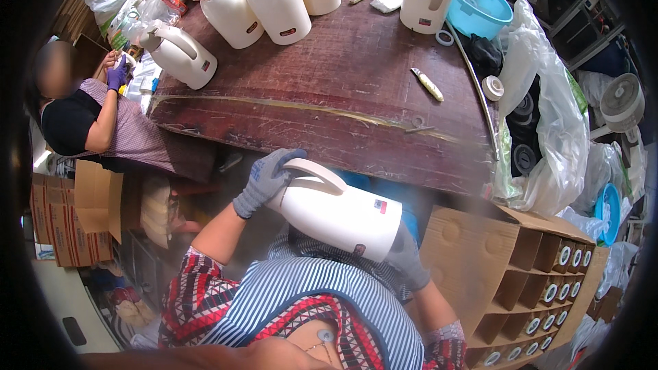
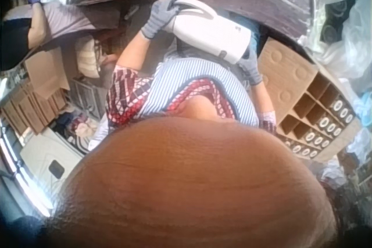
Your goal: The person repeatedly picks up white thermos bottles, opens the lids, inserts a black inner cap, and closes the lids. The person handles the bottles one at a time and places them on the table after each assembly.
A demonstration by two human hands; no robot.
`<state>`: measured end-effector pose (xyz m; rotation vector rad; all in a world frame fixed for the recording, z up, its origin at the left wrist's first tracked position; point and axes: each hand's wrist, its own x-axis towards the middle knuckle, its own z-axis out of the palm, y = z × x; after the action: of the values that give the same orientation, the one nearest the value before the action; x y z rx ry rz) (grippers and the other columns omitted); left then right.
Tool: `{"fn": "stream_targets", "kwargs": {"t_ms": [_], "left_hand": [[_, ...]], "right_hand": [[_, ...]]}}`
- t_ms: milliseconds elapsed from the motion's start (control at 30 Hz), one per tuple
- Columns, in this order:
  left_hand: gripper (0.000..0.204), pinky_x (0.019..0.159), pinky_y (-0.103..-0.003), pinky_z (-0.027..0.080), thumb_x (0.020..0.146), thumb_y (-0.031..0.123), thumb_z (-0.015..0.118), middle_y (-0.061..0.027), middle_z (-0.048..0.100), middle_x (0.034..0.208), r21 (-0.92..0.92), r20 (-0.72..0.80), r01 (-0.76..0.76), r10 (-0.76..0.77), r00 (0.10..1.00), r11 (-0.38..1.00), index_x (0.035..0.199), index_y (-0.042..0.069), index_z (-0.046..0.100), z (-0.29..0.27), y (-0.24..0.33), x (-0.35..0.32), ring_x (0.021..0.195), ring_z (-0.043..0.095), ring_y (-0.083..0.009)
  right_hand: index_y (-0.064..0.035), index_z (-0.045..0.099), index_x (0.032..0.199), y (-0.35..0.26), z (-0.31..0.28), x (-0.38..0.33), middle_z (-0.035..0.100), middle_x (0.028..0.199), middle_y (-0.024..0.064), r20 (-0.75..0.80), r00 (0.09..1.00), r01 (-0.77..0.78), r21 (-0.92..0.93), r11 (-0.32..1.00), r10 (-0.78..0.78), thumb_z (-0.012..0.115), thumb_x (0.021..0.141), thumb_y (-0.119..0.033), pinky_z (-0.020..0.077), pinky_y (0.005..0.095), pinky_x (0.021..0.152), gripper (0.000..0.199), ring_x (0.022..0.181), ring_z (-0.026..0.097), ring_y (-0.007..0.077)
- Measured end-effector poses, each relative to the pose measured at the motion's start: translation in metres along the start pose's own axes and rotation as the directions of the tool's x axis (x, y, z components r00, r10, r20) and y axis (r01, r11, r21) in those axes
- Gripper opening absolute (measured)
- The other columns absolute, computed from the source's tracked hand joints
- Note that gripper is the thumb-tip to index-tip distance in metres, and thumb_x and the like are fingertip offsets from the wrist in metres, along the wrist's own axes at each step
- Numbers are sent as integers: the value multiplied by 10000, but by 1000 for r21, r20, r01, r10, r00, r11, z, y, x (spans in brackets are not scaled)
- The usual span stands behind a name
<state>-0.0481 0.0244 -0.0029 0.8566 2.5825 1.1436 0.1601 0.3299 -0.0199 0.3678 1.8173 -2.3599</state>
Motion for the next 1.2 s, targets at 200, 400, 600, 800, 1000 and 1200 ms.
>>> {"fn": "stream_targets", "kwargs": {"t_ms": [200,400,600,800,1000,1200], "left_hand": [[492,949,-398,552,830,89,658,-133,695,1190,-75,-4,-9,8,1000,997,1323,93,642,7,-6,1,1092,684,-332],[479,943,-398,552,825,91,652,-127,697,1182,-97,-22,0,-2,1000,995,1305,96,656,4,1,-1,1089,685,-331],[510,943,-390,556,787,44,637,-132,695,1166,67,-109,-8,16,994,998,1294,102,660,8,0,-11,1083,686,-330],[374,914,-370,549,782,-24,677,-136,709,1110,-118,-260,217,-241,935,969,1154,5,686,32,-55,-51,1026,692,-282],[424,885,-330,566,987,390,715,-85,726,1081,-696,-75,214,-365,928,686,1170,12,662,56,-71,-49,965,686,-178],[446,926,-343,576,983,396,708,-86,727,1117,-873,260,374,-349,900,313,1235,33,651,53,-35,14,1011,694,-182]], "right_hand": [[-21,558,1416,-1,-11,17,632,1365,152,325,928,362,-663,655,-184,912,771,-263,477,413,1086,775,1261,610,273],[-9,593,1375,5,-9,16,661,1310,164,208,971,182,-308,934,-121,898,778,-336,495,392,1051,745,1228,634,296],[-17,481,1444,3,-2,8,647,1348,170,66,998,29,-548,836,8,921,749,-398,498,388,1054,907,1252,634,277],[-40,473,1440,-22,10,15,620,1367,207,100,994,99,-618,780,-47,885,793,-307,520,378,1034,812,1242,645,302],[-50,495,1442,-145,24,26,681,993,148,500,826,563,-758,328,-261,742,893,-358,584,411,720,676,864,730,286],[6,631,1256,-233,88,41,649,831,83,589,678,611,-784,-109,-440,633,904,-400,540,368,505,538,703,685,220]]}}
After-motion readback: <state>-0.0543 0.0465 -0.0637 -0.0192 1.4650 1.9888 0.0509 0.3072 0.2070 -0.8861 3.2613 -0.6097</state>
